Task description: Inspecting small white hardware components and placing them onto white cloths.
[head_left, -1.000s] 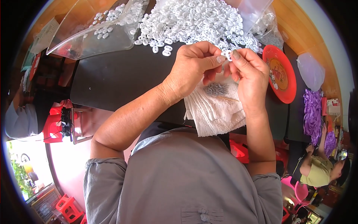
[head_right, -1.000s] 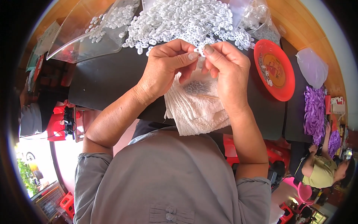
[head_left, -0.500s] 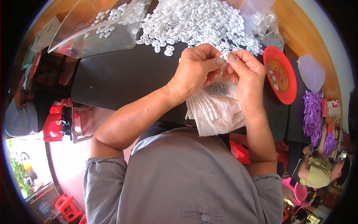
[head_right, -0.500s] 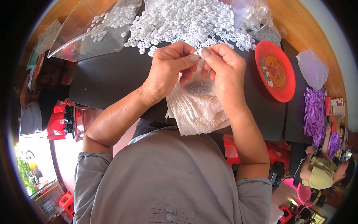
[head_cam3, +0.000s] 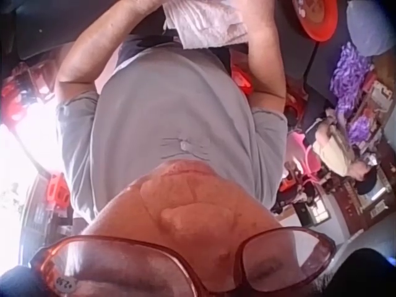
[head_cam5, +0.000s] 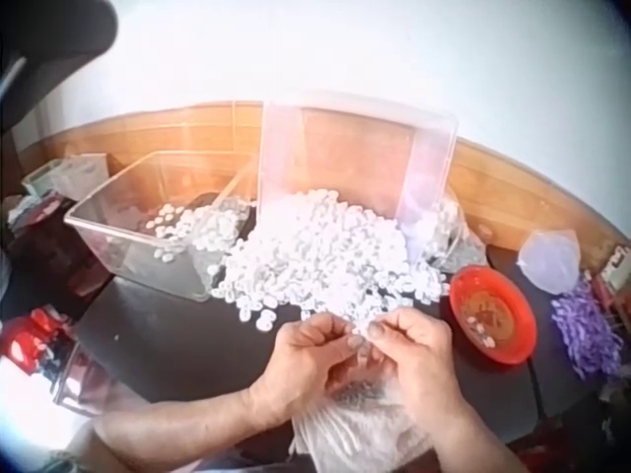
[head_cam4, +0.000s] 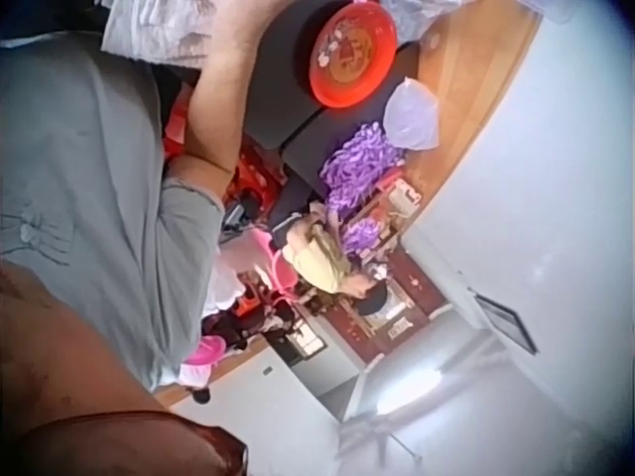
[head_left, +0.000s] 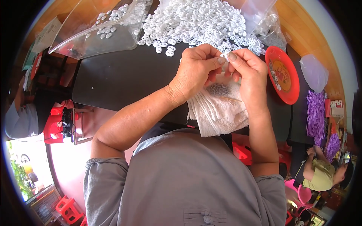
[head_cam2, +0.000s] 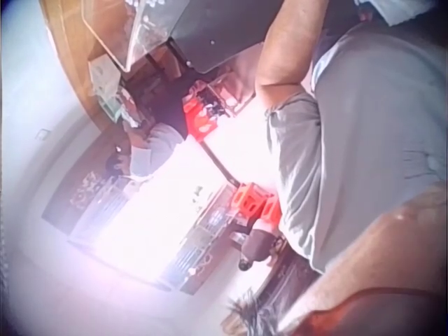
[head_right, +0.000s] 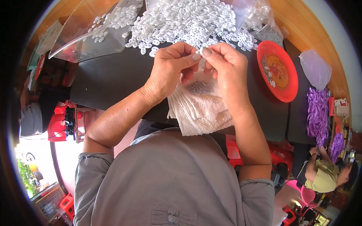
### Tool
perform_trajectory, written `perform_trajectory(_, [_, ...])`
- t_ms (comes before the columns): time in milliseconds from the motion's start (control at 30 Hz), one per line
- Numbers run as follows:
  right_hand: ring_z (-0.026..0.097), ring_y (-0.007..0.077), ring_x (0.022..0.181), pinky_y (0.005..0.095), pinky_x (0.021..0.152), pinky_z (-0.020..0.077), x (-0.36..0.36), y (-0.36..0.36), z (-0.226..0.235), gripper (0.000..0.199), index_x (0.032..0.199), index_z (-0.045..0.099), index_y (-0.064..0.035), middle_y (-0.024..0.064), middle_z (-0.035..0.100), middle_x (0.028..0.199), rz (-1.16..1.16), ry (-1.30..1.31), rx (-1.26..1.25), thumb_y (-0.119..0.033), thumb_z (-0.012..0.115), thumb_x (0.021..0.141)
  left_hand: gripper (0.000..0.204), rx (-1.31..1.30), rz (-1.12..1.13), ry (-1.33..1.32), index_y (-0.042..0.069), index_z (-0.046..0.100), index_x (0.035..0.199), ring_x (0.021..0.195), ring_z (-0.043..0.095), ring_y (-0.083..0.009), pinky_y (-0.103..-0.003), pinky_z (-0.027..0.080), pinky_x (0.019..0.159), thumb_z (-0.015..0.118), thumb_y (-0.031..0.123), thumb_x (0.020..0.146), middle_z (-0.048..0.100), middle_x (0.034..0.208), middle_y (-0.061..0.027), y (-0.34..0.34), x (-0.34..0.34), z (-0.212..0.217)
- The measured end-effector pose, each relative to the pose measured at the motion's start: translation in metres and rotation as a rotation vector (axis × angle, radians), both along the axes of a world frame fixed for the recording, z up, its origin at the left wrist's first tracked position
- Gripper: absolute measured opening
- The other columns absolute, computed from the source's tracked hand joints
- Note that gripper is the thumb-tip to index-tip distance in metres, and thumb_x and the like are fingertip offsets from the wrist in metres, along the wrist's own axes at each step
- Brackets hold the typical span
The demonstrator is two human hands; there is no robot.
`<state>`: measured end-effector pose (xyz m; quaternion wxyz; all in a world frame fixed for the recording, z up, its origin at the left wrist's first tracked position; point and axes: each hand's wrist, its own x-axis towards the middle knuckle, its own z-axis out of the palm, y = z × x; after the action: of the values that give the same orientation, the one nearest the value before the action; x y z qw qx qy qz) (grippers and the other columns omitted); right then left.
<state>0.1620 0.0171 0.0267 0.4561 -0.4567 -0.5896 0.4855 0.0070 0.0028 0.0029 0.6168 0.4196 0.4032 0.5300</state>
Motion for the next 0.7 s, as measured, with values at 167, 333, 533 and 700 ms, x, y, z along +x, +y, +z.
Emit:
perform_trajectory(167, [0.051, 0.0064, 0.058, 0.0201, 0.052, 0.0318, 0.008, 0.004, 0.000, 0.017, 0.088, 0.064, -0.0008, -0.0008, 0.056, 0.066, -0.015, -0.027, -0.030, -0.018, 0.062, 0.090, 0.012, -0.023, -0.017, 0.035, -0.002, 0.062, 0.090, 0.054, 0.053, -0.0081, -0.022, 0.040, 0.044, 0.064, 0.010, 0.089, 0.059, 0.069, -0.0027, 0.003, 0.000, -0.001])
perform_trajectory(333, [0.048, 0.0058, 0.054, 0.0206, 0.051, 0.0341, 0.031, 0.030, -0.003, 0.016, 0.083, 0.064, -0.0013, -0.0014, 0.054, 0.063, -0.046, -0.141, -0.014, -0.017, 0.064, 0.088, 0.009, -0.001, 0.015, 0.074, -0.002, 0.064, 0.090, 0.053, 0.052, -0.0077, -0.022, 0.040, 0.044, 0.063, 0.008, 0.088, 0.059, 0.069, -0.0027, 0.007, -0.007, -0.005])
perform_trajectory(533, [0.061, 0.0256, 0.059, 0.0349, 0.054, 0.0435, 0.073, 0.070, -0.050, 0.015, 0.083, 0.062, -0.0023, 0.0117, 0.063, 0.066, -0.251, -0.967, 0.636, -0.017, 0.065, 0.087, 0.009, -0.020, -0.061, 0.110, -0.001, 0.063, 0.088, 0.052, 0.051, -0.0074, -0.022, 0.038, 0.044, 0.063, 0.008, 0.087, 0.059, 0.067, -0.0025, 0.006, -0.005, -0.001])
perform_trajectory(700, [0.063, 0.0357, 0.070, 0.0437, 0.060, 0.0454, 0.075, 0.063, -0.053, 0.017, 0.083, 0.061, -0.0025, 0.0174, 0.064, 0.073, -0.241, -0.996, 0.659, -0.018, 0.065, 0.086, 0.009, 0.005, -0.050, 0.162, -0.001, 0.064, 0.087, 0.052, 0.051, -0.0067, -0.022, 0.038, 0.044, 0.064, 0.008, 0.086, 0.058, 0.066, -0.0018, 0.005, -0.004, -0.002])
